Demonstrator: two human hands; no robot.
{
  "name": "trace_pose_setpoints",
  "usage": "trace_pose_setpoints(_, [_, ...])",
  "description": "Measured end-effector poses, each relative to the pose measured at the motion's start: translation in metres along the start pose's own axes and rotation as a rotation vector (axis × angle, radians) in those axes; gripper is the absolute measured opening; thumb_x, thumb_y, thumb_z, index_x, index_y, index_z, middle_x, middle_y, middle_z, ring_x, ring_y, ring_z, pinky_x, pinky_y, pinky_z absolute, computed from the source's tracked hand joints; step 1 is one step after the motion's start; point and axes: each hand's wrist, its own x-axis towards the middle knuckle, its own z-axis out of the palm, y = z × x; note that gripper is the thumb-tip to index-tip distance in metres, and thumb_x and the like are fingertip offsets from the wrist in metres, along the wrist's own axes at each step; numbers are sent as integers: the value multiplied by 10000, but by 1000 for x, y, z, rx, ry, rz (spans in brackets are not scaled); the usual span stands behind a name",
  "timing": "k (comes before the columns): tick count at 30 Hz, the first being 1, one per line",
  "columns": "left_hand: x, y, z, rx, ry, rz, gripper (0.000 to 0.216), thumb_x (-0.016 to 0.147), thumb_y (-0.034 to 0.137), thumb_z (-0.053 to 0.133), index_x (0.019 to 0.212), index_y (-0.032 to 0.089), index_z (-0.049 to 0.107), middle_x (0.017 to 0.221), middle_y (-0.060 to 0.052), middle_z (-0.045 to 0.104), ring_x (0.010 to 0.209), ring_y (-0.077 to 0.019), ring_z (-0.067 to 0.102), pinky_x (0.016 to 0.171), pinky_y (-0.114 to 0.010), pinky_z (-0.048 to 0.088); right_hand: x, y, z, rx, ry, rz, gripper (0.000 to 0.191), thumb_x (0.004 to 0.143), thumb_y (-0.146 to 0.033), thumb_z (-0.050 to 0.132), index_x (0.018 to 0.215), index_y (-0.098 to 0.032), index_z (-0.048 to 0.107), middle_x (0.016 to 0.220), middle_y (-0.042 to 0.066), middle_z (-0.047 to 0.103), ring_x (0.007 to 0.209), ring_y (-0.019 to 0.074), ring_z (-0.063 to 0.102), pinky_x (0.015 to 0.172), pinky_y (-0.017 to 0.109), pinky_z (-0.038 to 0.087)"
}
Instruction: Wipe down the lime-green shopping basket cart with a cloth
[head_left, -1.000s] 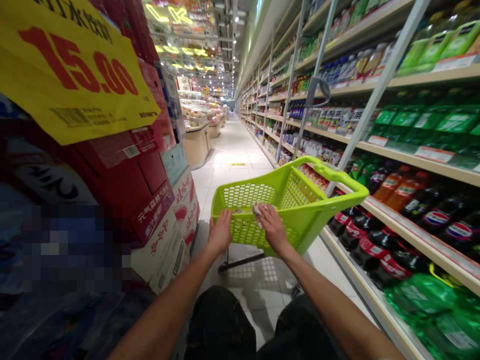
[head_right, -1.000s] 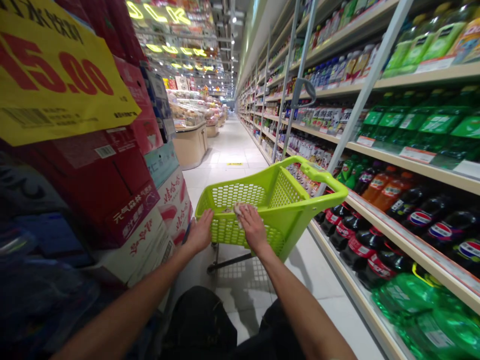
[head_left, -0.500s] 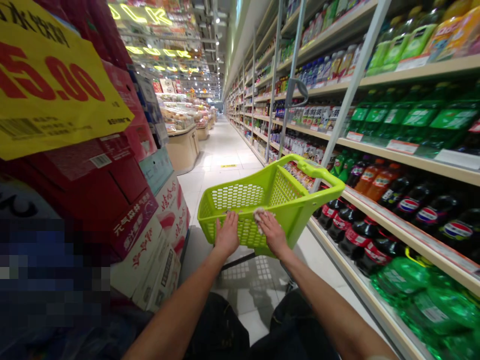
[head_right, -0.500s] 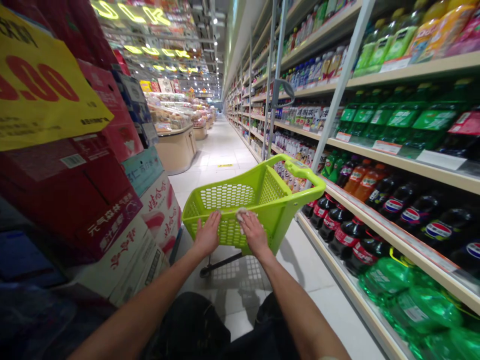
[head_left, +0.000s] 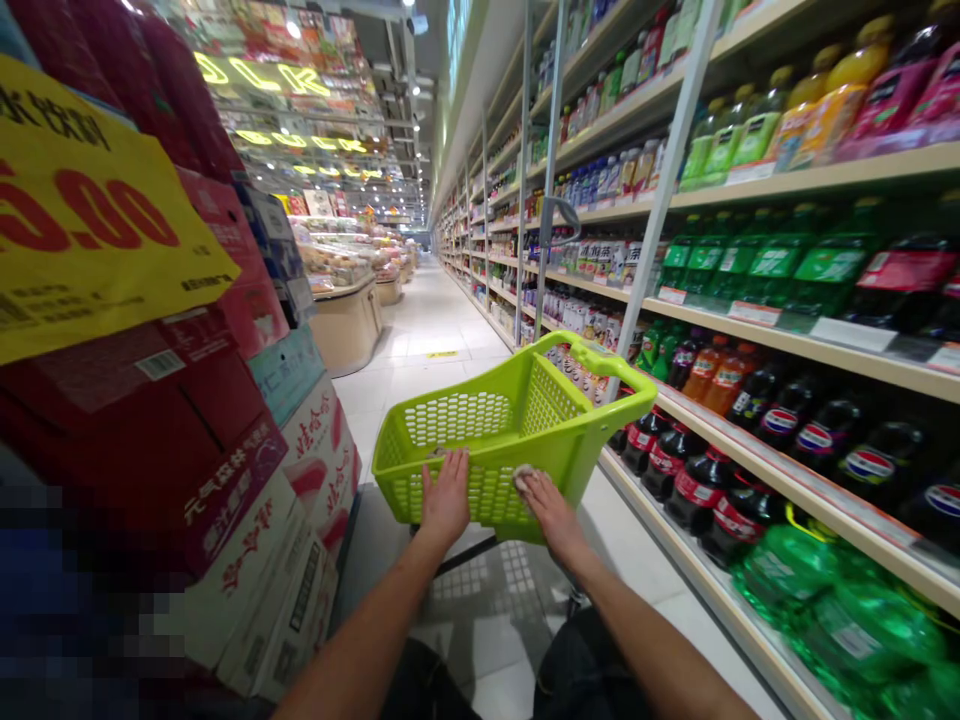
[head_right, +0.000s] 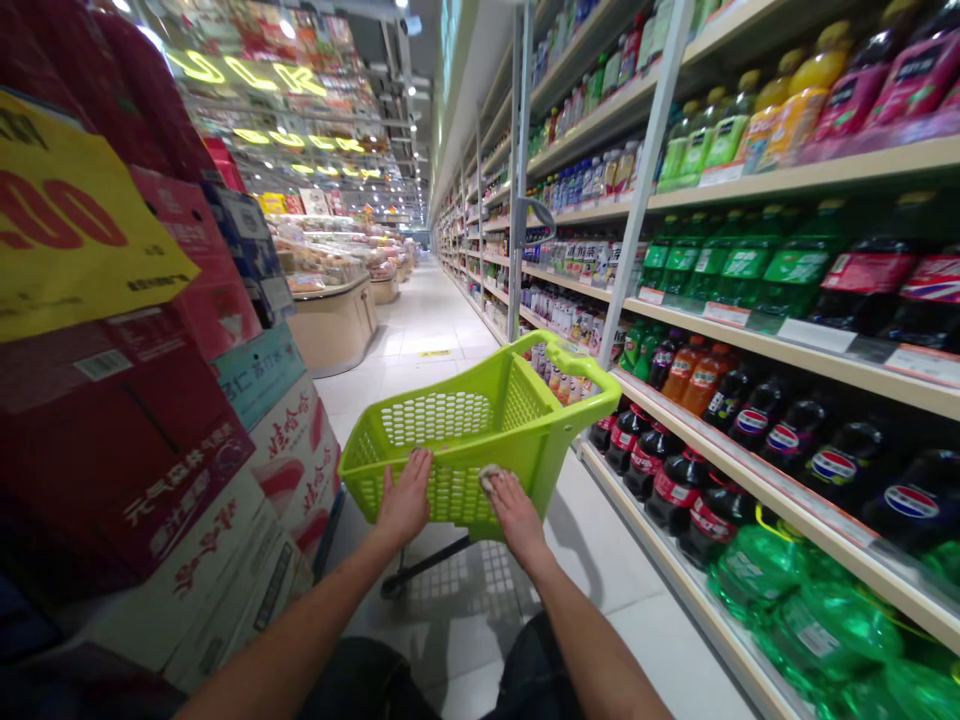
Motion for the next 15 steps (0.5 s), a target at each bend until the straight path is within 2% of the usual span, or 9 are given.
trace_pose_setpoints(2, [0,0,0,0,9,-1,727,684,64,358,1388,149,201,1468,-53,207,1354,-206,169,1077,-550,135,-9,4,-5,-15,-17,-17,386,872,-78,350,1152,-230,569,1204,34,583,1294,132,315,1029,373,387])
trace_pose_setpoints(6, [2,9,-3,-31,12,-8,732,674,93,394,1383,122,212,1468,-78,200,1354,-222,166,1077,-545,133,21,25,-34,-85,134,112,351,869,-109,387,1165,-183,563,1302,81,494,1339,201,209,1059,467,316])
trace_pose_setpoints(8, [3,14,-3,-44,7,12,733,672,100,399,1381,119,217,1472,-79,182,1356,-227,157,1076,-547,132,26,37,-42,-118,158,160,351,869,-102,380,1163,-158,563,1320,102,470,1343,216,191,1065,489,291])
trace_pose_setpoints(10, [3,17,-1,-44,4,22,726,677,96,389,1381,125,218,1474,-74,180,1357,-226,154,1073,-552,133,9,43,-41,-119,77,145,356,874,-94,360,1156,-157,567,1287,104,506,1330,203,238,1059,469,313])
trace_pose_setpoints(13, [3,15,2,-18,16,33,705,691,85,371,1379,145,230,1473,-70,189,1359,-219,147,1074,-547,128,-34,42,-35,-64,-95,74,350,875,-99,368,1143,-187,576,1199,80,584,1281,173,346,1038,430,361])
trace_pose_setpoints(15, [4,14,3,-15,22,36,694,697,85,367,1376,150,241,1468,-72,206,1357,-213,155,1079,-536,122,-42,39,-36,-36,-95,65,345,872,-106,381,1141,-196,577,1214,77,574,1284,175,342,1033,436,366])
